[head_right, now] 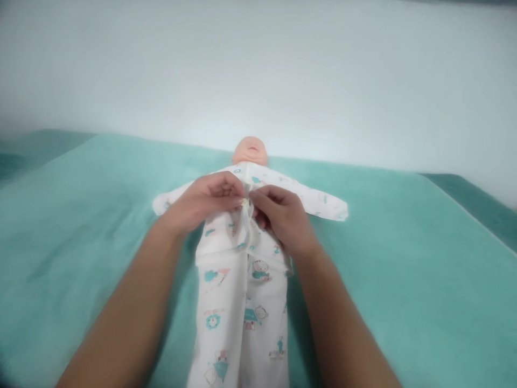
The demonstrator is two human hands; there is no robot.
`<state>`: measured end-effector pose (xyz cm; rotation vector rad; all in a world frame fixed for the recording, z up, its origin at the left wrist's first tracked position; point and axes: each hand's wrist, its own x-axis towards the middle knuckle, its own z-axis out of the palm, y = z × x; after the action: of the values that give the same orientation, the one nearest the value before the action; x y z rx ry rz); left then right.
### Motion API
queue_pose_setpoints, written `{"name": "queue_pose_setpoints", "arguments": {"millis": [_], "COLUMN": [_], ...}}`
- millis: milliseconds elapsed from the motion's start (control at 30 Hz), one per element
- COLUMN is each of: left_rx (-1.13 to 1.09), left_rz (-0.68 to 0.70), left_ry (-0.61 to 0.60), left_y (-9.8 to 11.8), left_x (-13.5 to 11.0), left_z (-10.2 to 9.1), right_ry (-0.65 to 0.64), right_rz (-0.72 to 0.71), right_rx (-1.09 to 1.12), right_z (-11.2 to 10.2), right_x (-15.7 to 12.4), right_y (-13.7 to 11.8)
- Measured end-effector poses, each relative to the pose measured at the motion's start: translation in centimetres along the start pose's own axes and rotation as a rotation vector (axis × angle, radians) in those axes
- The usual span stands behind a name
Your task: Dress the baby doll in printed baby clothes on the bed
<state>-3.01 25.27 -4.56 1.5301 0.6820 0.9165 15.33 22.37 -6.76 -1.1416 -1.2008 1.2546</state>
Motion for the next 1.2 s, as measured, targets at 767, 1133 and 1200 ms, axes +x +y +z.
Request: {"name": "queue_pose_setpoints", "arguments": {"millis": [767,1133,1200], "left_rx": [-0.012,0.069,0.074], "left_rz": [0.03,-0.012,-0.019], "left_ry": [-0.031,-0.008,-0.013], "left_y": [-0.15,-0.21,-0.22], "left_x": [0.2,0.32,0.31], "left_z": [-0.16,-0.11,-0.13], "right_ry": [0.03,0.006,-0.026], "right_rz": [-0.028,-0.03,-0.045], "right_rx": [-0.032,0.001,0.019], "right_z": [0.12,-0.04,-0.27], "right_x": [0.05,0.06,0.13], "right_y": [0.01,0.02,0.11]}}
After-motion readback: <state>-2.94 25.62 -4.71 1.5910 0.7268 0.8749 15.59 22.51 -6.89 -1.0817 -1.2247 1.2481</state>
